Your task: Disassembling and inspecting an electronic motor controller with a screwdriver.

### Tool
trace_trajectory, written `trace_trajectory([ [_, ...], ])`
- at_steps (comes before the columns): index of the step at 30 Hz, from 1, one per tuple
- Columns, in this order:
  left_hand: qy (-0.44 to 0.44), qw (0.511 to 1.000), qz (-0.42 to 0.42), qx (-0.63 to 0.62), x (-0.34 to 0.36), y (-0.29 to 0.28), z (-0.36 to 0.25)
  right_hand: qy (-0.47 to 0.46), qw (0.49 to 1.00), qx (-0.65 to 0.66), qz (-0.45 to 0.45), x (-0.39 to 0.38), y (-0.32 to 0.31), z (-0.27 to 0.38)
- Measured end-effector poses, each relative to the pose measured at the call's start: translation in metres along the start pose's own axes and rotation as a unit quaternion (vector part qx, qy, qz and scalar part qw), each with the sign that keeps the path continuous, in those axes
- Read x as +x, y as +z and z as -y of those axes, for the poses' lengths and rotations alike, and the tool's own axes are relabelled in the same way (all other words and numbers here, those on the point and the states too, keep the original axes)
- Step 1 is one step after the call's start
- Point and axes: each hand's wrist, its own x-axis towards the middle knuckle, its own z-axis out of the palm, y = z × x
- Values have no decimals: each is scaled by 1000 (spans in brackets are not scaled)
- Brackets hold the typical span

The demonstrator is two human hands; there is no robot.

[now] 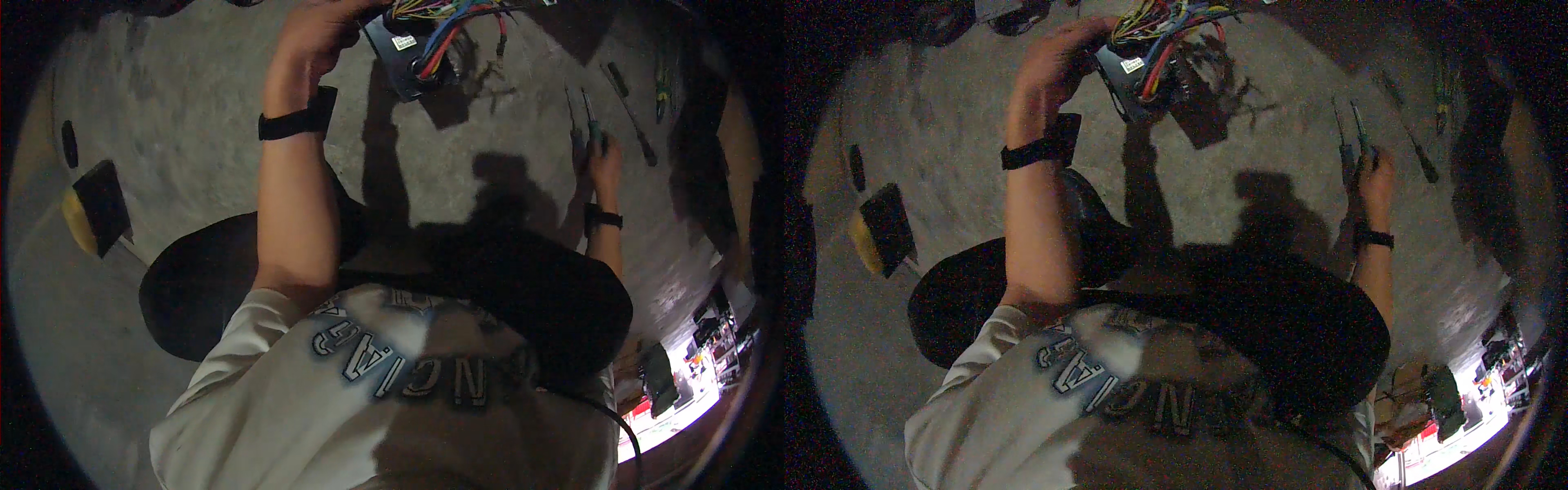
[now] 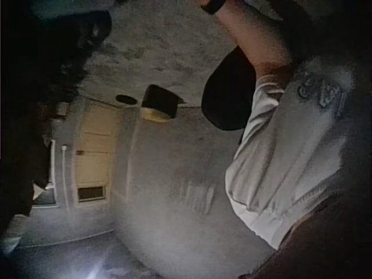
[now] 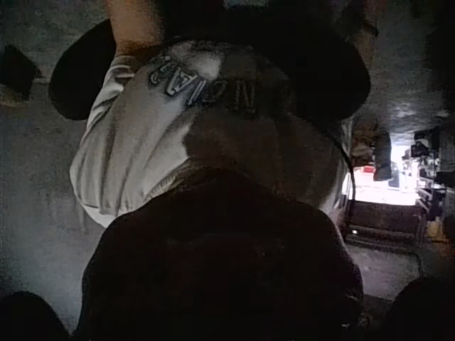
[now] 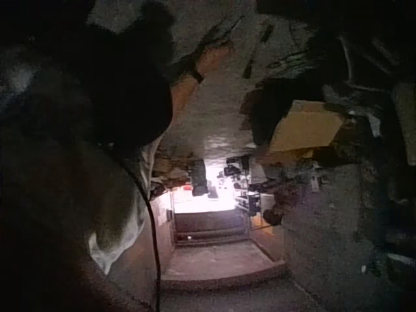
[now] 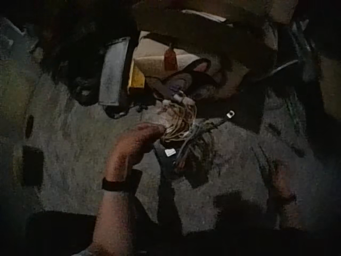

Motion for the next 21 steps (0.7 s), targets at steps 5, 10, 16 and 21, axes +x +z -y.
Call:
trace_trajectory([
  [5, -47, 992, -6, 116, -22, 11, -29, -91, 996, 0, -25, 19, -80, 55],
  [10, 0, 999, 47, -10, -6, 5, -12, -167, 983, 50, 64, 14, -230, 179],
  [16, 0, 996, 47, -77, -6, 4, -4, -221, 961, -7, 164, -44, -313, 319],
  [21, 12, 996, 61, -65, 4, 5, 4, -229, 946, 73, 217, -70, -290, 371],
])
